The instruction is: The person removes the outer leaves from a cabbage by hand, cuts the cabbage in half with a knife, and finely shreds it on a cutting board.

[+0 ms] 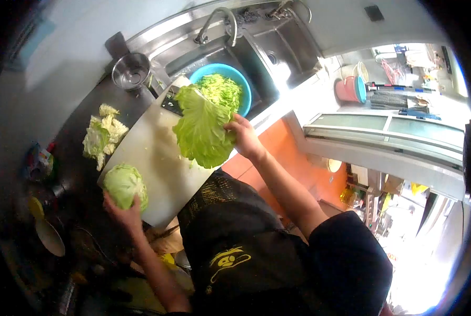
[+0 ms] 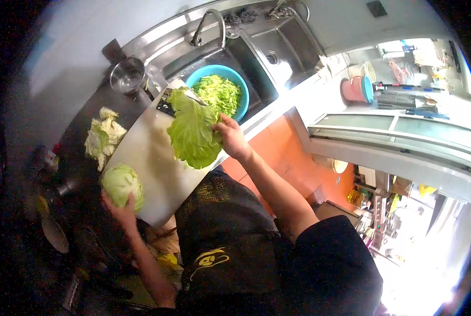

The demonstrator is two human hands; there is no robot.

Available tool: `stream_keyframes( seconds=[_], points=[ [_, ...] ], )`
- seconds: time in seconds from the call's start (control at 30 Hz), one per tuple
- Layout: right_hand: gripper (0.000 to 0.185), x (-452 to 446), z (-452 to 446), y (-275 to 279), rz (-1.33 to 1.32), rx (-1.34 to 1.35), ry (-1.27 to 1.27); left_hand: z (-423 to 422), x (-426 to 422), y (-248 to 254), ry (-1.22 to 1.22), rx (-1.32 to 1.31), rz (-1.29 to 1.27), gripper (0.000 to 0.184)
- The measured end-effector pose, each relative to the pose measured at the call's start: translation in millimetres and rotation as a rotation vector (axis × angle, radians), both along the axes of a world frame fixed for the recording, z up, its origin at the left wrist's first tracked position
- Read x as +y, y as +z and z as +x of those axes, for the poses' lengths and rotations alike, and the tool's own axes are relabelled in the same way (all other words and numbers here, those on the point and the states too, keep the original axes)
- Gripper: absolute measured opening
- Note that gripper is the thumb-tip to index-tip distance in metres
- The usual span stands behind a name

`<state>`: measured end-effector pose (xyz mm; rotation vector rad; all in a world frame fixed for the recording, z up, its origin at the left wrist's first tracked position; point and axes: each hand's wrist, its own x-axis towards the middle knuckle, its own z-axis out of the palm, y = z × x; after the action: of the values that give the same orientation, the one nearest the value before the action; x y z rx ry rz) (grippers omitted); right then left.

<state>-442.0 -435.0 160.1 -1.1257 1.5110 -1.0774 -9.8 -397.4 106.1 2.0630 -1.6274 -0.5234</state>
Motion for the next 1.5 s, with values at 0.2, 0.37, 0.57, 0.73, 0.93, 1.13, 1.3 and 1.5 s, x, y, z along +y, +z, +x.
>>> stream_keyframes(
  seconds=[0.2, 0.37, 0.57, 0.73, 0.93, 1.13, 1.3, 1.5],
  points=[
    [0.037, 11, 48, 10, -0.334, 0.579, 0.227, -80, 20, 11, -0.150, -0.715, 0.050, 0.097],
    [0.037, 45, 94, -78, -0.305, 0.847, 0.470, -92, 63, -8, -0.303, -0.740, 0.040, 0.088],
    [0.034, 94, 53, -73, -0.237, 0.612, 0.470, -106, 83, 4, -0.400, -0.563, 0.056, 0.085],
    [0.035, 100, -9, -74, -0.029, 0.738, 0.154, -89, 71, 10, -0.146, -0.315, -0.152, 0.095],
    [0.044, 56, -37, -87, 0.016, 0.815, 0.068, -79, 44, 19, -0.111, -0.320, -0.285, 0.085],
    [0.047, 37, -26, -94, 0.097, 0.787, 0.142, -170, -20, 25, -0.524, -0.058, -0.012, 0.081],
    [0.042, 52, -29, -81, 0.043, 0.715, 0.061, -207, -75, -18, -0.772, -0.435, 0.124, 0.067],
    [0.041, 71, -30, -68, 0.091, 0.674, 0.007, -179, -78, -36, -0.769, -0.127, 0.111, 0.035]
  ],
)
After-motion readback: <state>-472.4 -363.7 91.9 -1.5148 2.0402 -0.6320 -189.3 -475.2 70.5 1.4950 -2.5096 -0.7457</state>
